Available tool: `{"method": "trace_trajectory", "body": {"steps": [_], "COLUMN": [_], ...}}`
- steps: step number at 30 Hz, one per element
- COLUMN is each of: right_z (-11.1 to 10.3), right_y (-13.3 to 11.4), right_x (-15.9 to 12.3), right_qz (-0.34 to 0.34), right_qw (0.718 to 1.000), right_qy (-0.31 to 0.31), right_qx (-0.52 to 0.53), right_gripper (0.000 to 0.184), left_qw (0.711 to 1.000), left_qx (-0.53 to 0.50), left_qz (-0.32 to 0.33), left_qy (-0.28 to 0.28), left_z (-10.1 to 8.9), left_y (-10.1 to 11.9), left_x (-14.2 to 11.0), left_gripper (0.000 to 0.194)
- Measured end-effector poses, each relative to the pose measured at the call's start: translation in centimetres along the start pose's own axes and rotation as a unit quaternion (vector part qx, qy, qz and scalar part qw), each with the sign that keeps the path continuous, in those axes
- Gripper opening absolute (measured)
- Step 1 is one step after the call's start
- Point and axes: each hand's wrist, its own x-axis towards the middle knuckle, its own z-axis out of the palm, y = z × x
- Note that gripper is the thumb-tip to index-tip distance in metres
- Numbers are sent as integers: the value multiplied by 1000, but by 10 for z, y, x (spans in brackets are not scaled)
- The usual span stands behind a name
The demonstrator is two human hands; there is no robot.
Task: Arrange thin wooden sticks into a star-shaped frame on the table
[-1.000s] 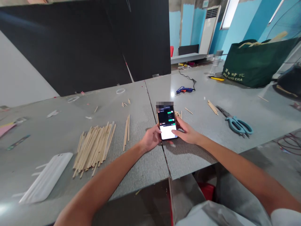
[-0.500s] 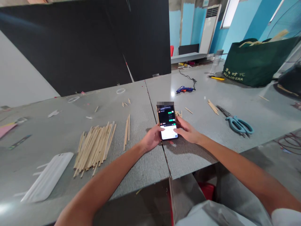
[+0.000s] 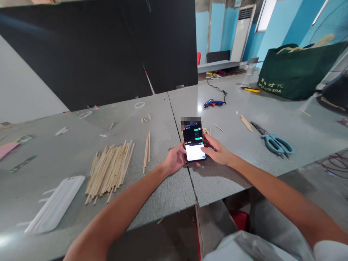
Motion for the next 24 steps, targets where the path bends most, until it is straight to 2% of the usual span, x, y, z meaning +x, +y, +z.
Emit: {"method": "trace_trajectory", "body": {"steps": [24], "right_z": [-1], "right_y": [-1], "right_x": [0], "right_qz": [-5], "right_qw": [1000], "right_qy": [-7], "right_qx": [8], "right_gripper": [56], "left_qw": [1000], "left_qx": [-2], "left_qz": [4], "left_qy": [-2], "left_z": [0], "left_y": [-1], "left_x": [0], "left_gripper": [49]}}
